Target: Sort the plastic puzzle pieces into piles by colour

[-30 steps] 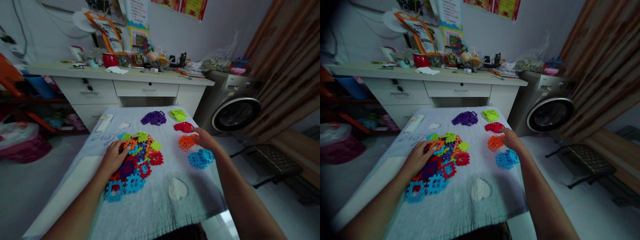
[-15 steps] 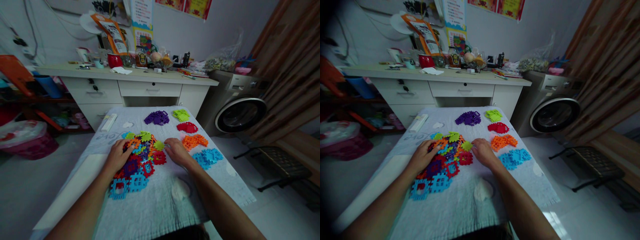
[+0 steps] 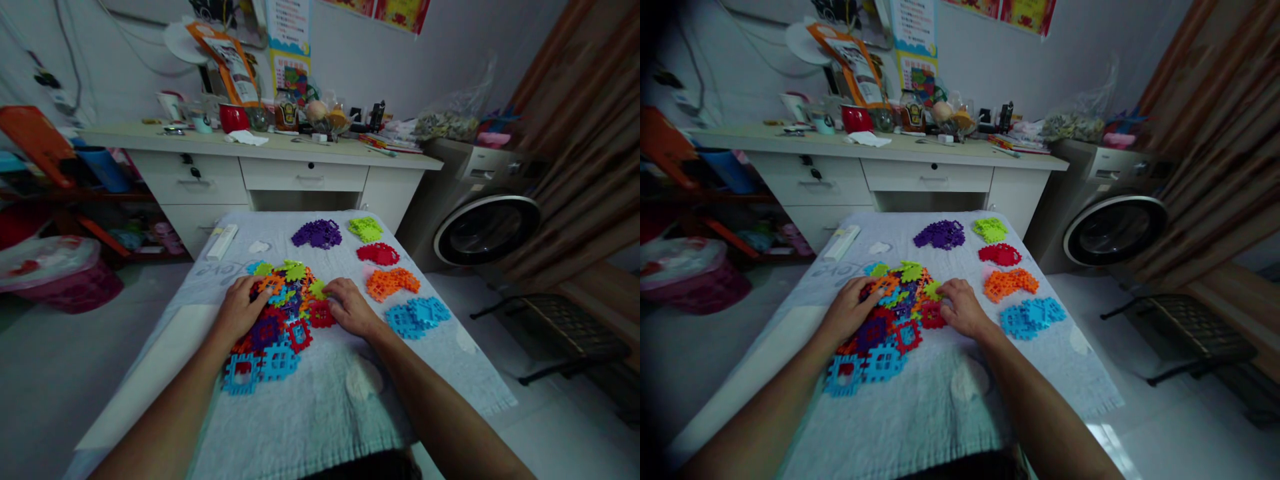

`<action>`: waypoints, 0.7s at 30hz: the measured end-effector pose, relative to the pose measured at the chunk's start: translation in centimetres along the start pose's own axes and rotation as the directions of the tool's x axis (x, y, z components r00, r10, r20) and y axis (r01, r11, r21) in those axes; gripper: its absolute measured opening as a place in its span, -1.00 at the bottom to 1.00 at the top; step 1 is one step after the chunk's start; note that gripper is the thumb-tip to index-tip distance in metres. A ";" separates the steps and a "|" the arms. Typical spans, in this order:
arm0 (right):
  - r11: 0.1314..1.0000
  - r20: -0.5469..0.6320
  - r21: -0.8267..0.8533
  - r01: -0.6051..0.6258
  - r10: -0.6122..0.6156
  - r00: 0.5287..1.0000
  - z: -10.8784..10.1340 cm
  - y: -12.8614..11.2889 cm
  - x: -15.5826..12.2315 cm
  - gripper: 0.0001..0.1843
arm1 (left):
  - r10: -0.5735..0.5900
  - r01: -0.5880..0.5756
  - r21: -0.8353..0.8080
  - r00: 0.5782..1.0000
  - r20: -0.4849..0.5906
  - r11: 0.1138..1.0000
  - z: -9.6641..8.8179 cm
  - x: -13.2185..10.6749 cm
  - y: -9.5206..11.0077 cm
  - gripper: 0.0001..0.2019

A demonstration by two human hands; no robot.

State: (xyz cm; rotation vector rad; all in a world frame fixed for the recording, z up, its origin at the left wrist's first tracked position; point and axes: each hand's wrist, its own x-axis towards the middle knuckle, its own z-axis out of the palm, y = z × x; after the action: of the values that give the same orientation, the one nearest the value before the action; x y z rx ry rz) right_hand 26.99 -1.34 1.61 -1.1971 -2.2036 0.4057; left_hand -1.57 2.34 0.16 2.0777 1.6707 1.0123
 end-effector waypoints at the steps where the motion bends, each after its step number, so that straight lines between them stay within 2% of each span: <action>1: 1.000 0.014 0.004 0.012 -0.013 1.000 -0.2 -0.3 -0.1 -0.64 | 0.002 -0.002 0.001 1.000 0.000 1.000 0.0 0.0 0.0 -0.55; 6: 0.997 0.111 -0.066 0.038 -0.030 0.993 -0.5 -1.6 -0.5 -0.31 | 0.019 -0.019 -0.004 1.000 -0.011 1.000 0.1 0.0 -0.3 -0.56; 12: 0.990 0.136 -0.135 0.026 -0.007 0.991 -0.4 -2.0 -0.6 -0.45 | -0.003 0.003 -0.008 1.000 0.009 1.000 0.1 0.0 -0.2 -0.55; 21: 0.995 0.020 -0.097 0.007 -0.005 1.000 -0.6 -2.1 -0.5 -0.56 | -0.015 0.015 -0.022 1.000 0.003 1.000 0.0 0.0 0.1 -0.56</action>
State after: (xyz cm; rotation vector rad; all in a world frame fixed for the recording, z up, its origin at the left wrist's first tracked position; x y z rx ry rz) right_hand 26.21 -2.88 2.97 -1.2416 -2.2659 0.3122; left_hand -1.47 2.31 0.20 2.0490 1.6631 1.0183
